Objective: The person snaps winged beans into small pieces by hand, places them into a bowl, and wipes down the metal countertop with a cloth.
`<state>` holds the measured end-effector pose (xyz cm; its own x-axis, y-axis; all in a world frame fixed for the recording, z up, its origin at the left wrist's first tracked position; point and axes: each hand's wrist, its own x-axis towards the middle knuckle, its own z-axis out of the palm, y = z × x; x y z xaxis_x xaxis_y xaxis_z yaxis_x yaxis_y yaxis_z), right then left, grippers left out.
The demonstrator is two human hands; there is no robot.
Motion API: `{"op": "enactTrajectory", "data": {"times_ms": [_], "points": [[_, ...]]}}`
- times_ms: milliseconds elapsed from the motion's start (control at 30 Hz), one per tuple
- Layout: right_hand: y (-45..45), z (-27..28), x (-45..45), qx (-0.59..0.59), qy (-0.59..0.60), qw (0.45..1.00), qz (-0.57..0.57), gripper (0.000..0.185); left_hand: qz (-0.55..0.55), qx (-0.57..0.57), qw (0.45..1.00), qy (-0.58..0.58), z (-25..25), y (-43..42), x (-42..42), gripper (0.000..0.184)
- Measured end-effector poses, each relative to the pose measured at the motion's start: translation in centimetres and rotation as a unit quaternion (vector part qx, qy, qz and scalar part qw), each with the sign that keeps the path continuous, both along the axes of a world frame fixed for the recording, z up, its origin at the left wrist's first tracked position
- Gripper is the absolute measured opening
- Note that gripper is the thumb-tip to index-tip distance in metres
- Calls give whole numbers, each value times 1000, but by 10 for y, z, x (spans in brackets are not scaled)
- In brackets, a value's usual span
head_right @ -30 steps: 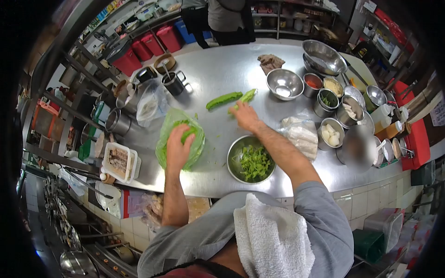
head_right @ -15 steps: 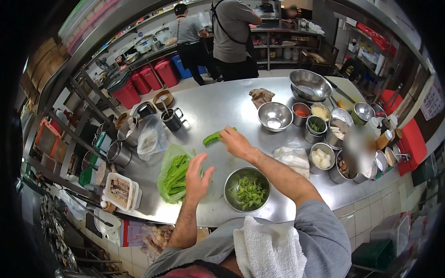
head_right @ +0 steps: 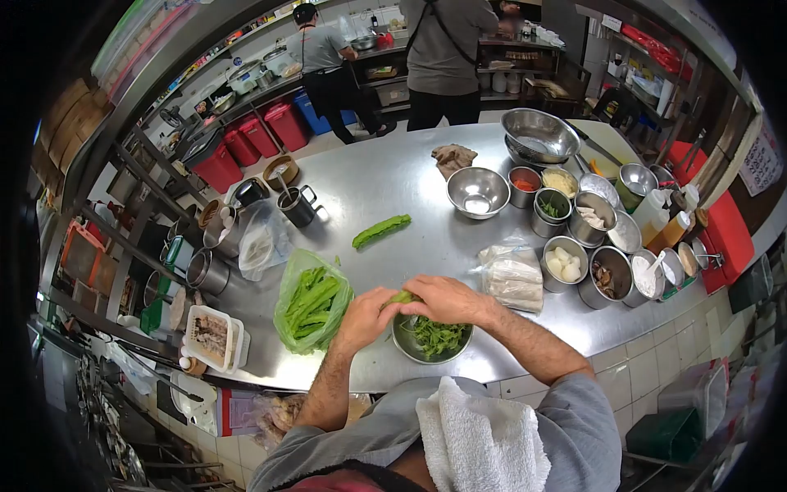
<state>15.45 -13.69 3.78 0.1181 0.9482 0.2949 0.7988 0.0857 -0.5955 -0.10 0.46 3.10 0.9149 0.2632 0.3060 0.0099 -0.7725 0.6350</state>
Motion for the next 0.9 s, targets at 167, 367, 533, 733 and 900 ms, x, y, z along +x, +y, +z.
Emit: {"op": "enactTrajectory", "data": {"times_ms": [167,367,533,733,900], "points": [[-2,20,0,-155,-3,983,97,42,-77,-48,994,62,14,-3,-14,20],[-2,5,-7,-140,21,976,164,44,-129,-27,991,36,4,0,-23,20],[-8,-15,-11,-95,134,968,188,43,-142,-123,981,52,10,-7,-30,18],[-18,-32,-27,-123,415,890,140,38,-126,-195,973,7,0,-12,-30,18],[-13,-37,-47,-48,593,802,50,31,-47,-201,977,-57,-5,-17,-23,18]]}}
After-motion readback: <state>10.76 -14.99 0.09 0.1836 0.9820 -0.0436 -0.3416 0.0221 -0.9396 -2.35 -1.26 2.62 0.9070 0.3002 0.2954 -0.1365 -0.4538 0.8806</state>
